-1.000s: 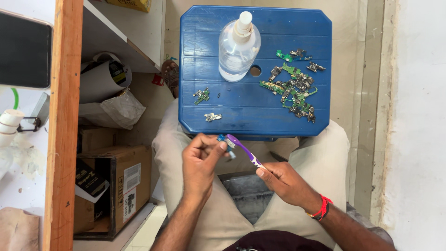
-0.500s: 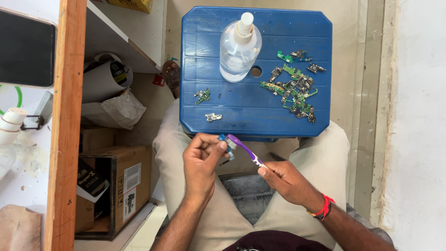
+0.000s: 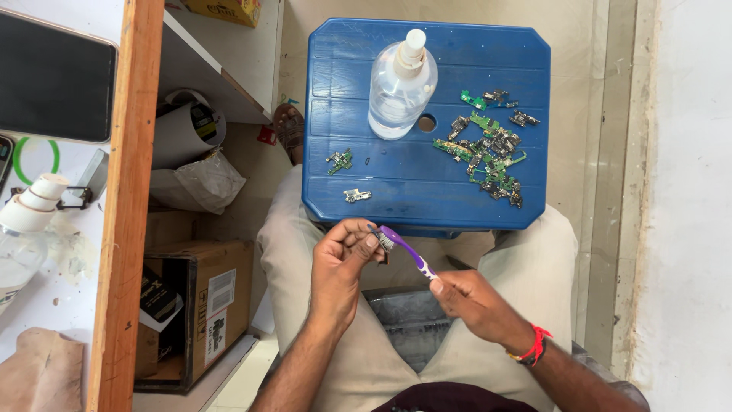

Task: The person sits and cleans small disassembled phone circuit boards with a toothbrush, applying liquid from a bottle onto the boards and brushing them one at a time over a blue stool, then placing the cleaned boards back on the stool.

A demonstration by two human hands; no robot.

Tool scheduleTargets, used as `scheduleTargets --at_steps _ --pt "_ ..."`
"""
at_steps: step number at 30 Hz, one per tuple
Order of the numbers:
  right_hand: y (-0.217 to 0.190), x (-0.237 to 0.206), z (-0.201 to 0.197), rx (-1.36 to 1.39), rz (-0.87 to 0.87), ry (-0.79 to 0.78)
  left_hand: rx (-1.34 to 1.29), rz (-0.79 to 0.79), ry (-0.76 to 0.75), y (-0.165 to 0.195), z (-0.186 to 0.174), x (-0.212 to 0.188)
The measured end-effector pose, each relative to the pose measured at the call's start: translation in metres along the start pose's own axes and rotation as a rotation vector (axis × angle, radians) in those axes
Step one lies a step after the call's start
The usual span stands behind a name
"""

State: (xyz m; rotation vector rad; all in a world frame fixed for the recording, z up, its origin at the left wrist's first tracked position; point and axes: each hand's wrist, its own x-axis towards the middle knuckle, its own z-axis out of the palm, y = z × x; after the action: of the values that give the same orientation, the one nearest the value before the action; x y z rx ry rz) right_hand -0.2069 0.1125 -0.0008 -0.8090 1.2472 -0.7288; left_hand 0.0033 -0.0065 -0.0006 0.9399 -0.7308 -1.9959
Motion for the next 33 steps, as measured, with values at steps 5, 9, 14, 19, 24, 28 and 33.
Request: scheduleTargets --at_steps 5,9,14,19,24,28,33 --pt "0.006 0.001 0.003 -0.130 -0.008 0.049 0.128 0.003 0.070 -0.004 0.006 -0.004" --pt "-0.002 0.003 0.001 -0.246 -0.002 0.113 0.099 -0.021 0.092 -0.004 0.011 -0.006" --pt "-0.008 0.003 0.003 -0.275 -0.038 0.146 -0.028 -0.029 0.049 -0.004 0.012 -0.006" --pt "-0.010 0.002 0.007 -0.360 -0.111 0.099 0.005 0.037 0.078 -0.001 0.001 0.000" --pt "-0.015 0.000 0.013 -0.426 -0.041 0.081 -0.041 0.026 0.098 0.002 -0.007 0.001" --pt "-0.017 -0.001 0.011 -0.436 -0.159 0.138 -0.029 0.030 0.115 0.002 -0.005 0.000" --pt "-0.015 -0.002 0.004 -0.340 -0.154 0.127 -0.042 0.010 -0.034 0.001 -0.002 -0.003"
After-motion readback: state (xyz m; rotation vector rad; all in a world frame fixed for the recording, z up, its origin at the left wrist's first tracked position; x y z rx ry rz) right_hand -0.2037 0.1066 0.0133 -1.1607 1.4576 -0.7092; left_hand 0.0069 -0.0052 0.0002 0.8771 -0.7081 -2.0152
